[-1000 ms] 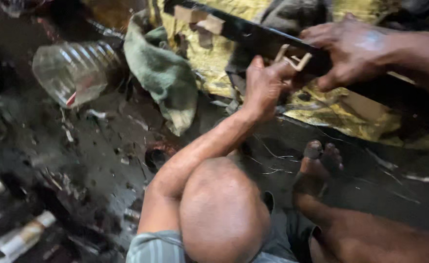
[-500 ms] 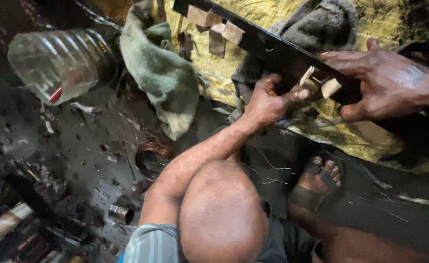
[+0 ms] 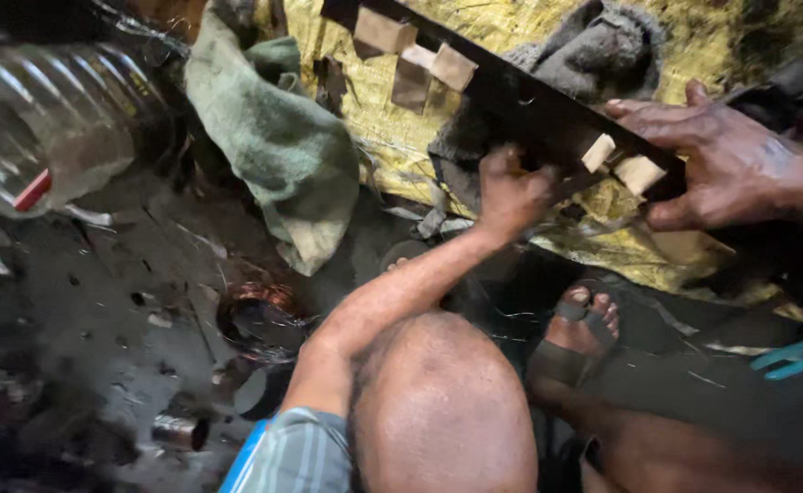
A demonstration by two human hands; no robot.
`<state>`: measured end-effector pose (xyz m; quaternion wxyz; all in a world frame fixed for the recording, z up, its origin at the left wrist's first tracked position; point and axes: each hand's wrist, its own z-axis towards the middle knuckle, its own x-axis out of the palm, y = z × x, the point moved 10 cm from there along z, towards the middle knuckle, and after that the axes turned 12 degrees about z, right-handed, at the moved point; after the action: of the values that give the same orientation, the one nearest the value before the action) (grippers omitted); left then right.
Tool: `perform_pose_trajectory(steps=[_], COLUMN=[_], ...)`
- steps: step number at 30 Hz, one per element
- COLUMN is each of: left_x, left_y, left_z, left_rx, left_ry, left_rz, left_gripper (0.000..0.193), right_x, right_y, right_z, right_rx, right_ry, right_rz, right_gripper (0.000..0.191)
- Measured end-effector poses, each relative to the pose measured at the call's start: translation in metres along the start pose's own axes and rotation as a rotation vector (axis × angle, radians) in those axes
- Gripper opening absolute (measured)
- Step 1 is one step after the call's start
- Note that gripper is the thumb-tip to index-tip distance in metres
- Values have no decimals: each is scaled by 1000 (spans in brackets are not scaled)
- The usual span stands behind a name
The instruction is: The person sits on the floor of a cluttered metal workshop and cuts pieces from a cardboard sheet using scissors. They fold the cut cardboard pieces by hand and slot them onto a long metal bar, attaching them one at a time.
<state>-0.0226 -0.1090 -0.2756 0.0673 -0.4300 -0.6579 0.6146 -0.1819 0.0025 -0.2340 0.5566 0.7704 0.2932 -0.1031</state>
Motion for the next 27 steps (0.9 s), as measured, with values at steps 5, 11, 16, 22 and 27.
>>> perform_pose_trajectory(steps=[5,11,16,22,27], left_x=[2,-3,2,14,10], left_y=[-15,-44,-58,-46,-57], left_z=[-16,-8,-6,-14,-13], left_rx=[-333,-398,-385,-505,-463], left_ry=[130,272,161,189,216], left_rz=[-215,-418,-483,-594,-698], left_gripper=[34,41,51,46,44], right_x=[-16,-17,-29,-27,-23], right_y=[17,12,39,33,28], right_z=[17,22,28,32,32], right_rx=[-61,181,-24,119,231], right_ry=[32,58,-45,27,76], right_rz=[48,44,-53,145,152], right_gripper=[77,84,92,83,91])
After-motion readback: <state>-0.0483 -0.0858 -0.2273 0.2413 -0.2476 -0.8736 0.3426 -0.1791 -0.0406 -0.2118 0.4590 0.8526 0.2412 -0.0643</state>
